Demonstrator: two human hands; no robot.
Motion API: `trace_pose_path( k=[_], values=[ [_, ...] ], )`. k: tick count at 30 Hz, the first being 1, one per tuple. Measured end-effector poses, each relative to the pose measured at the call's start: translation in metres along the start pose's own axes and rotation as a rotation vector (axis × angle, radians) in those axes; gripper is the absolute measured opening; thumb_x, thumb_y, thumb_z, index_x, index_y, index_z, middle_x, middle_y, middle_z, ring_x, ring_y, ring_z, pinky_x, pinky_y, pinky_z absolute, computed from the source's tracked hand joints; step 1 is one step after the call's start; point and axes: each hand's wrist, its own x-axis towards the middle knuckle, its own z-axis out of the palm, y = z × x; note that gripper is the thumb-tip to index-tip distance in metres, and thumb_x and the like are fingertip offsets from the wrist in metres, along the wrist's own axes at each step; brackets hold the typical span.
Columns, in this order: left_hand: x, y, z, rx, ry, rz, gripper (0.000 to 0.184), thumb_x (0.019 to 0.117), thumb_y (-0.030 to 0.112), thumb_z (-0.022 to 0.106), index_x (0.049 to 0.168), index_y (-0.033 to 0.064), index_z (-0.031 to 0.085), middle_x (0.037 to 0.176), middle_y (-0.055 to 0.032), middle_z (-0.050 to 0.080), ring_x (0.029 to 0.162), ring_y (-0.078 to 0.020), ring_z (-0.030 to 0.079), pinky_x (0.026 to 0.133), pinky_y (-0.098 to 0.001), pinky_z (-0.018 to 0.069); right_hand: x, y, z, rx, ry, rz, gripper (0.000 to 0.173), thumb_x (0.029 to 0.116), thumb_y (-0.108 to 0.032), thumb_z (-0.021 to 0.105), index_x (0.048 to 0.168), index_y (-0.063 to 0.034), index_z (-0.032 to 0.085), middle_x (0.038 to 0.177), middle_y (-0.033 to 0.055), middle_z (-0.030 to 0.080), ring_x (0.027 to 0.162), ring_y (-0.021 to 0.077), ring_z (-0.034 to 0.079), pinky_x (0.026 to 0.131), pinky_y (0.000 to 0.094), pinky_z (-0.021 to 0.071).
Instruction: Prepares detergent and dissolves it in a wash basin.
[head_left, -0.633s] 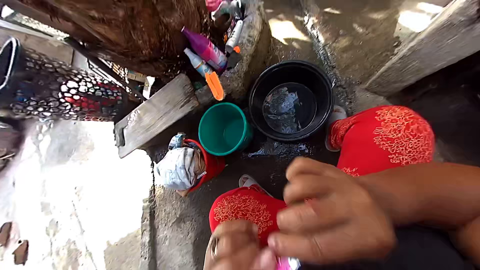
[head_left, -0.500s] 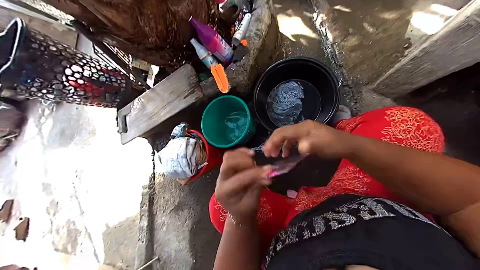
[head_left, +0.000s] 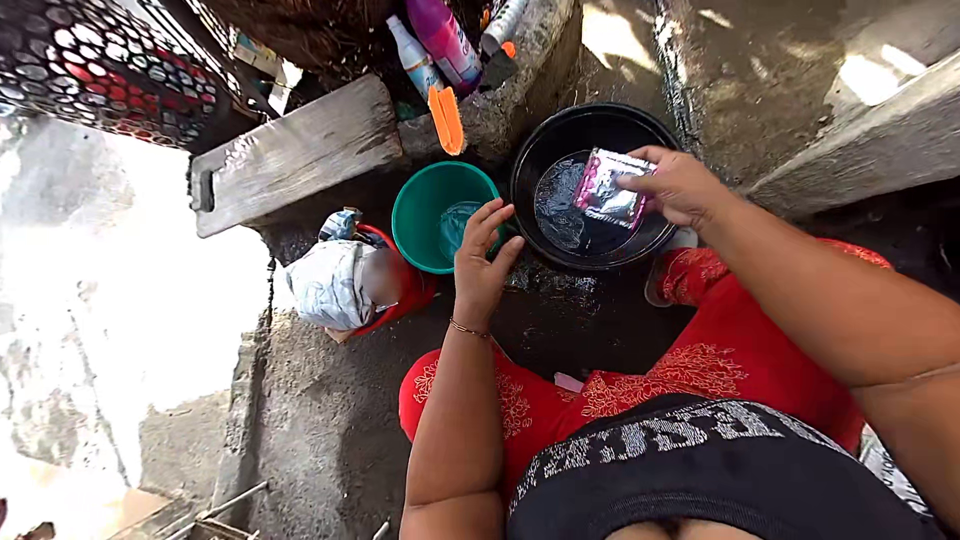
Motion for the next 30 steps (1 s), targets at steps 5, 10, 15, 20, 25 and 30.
trace_pose_path(
  k=[5,10,15,20,25,30],
  values=[
    [0.003,-0.006,-0.001,0.044,0.031,-0.039,0.034,0.0988,0.012,0.064,0.13,-0.0005,0.066,0.15,-0.0151,0.052,0.137,-0.0238,0.053,0.108,-0.0393,0.0504,0.039,0.003,-0.034,-0.671,0.151,-0.249,0.025,0.0984,-0.01,0.065,0.122,-0.0015,0.067,0.108,0.0205,0.071,0.095,0.0296,0.07,0.089,0.0529,0.054],
    [0.009,-0.02,0.011,0.132,-0.002,-0.174,0.031,0.1015,0.013,0.062,0.13,0.0018,0.067,0.144,-0.0139,0.058,0.131,-0.0219,0.058,0.104,-0.0407,0.0507,0.054,0.001,-0.026,-0.988,0.141,-0.312,0.025,0.104,-0.012,0.056,0.123,-0.004,0.069,0.112,0.0237,0.072,0.107,0.0424,0.068,0.095,0.0636,0.048],
    [0.016,-0.065,0.034,0.252,-0.041,-0.499,0.039,0.1025,0.017,0.063,0.137,-0.0018,0.06,0.13,-0.021,0.066,0.119,-0.0298,0.065,0.104,-0.0459,0.0516,0.065,0.004,-0.028,-1.066,0.16,-0.343,0.028,0.1062,-0.016,0.053,0.127,-0.0053,0.068,0.112,0.0247,0.072,0.106,0.0456,0.069,0.092,0.0664,0.0488],
    [0.014,-0.096,0.057,0.356,-0.173,-0.869,0.063,0.1021,0.027,0.065,0.154,0.0013,0.039,0.124,-0.0229,0.068,0.114,-0.0381,0.066,0.101,-0.0569,0.0505,0.069,0.003,-0.03,-0.997,0.278,-0.49,0.032,0.1077,-0.02,0.049,0.127,-0.0033,0.068,0.115,0.0234,0.072,0.105,0.0424,0.07,0.093,0.0622,0.0501],
    [0.015,-0.133,0.07,0.333,-0.159,-1.04,0.076,0.101,0.031,0.066,0.158,-0.0008,0.028,0.127,-0.0273,0.065,0.118,-0.0404,0.064,0.104,-0.0555,0.0492,0.07,-0.004,-0.039,-1.032,0.34,-0.562,0.035,0.109,-0.025,0.046,0.129,-0.005,0.067,0.112,0.0235,0.073,0.102,0.0435,0.071,0.089,0.0623,0.0515],
    [0.018,-0.167,0.102,0.057,0.033,-1.156,0.084,0.1024,0.026,0.065,0.162,0.0018,0.011,0.14,-0.0323,0.054,0.116,-0.0392,0.066,0.097,-0.0487,0.0556,0.067,-0.01,-0.052,-1.075,0.346,-0.465,0.038,0.1111,-0.025,0.04,0.126,-0.0023,0.068,0.11,0.026,0.072,0.103,0.0449,0.07,0.09,0.0634,0.0501]
  ],
)
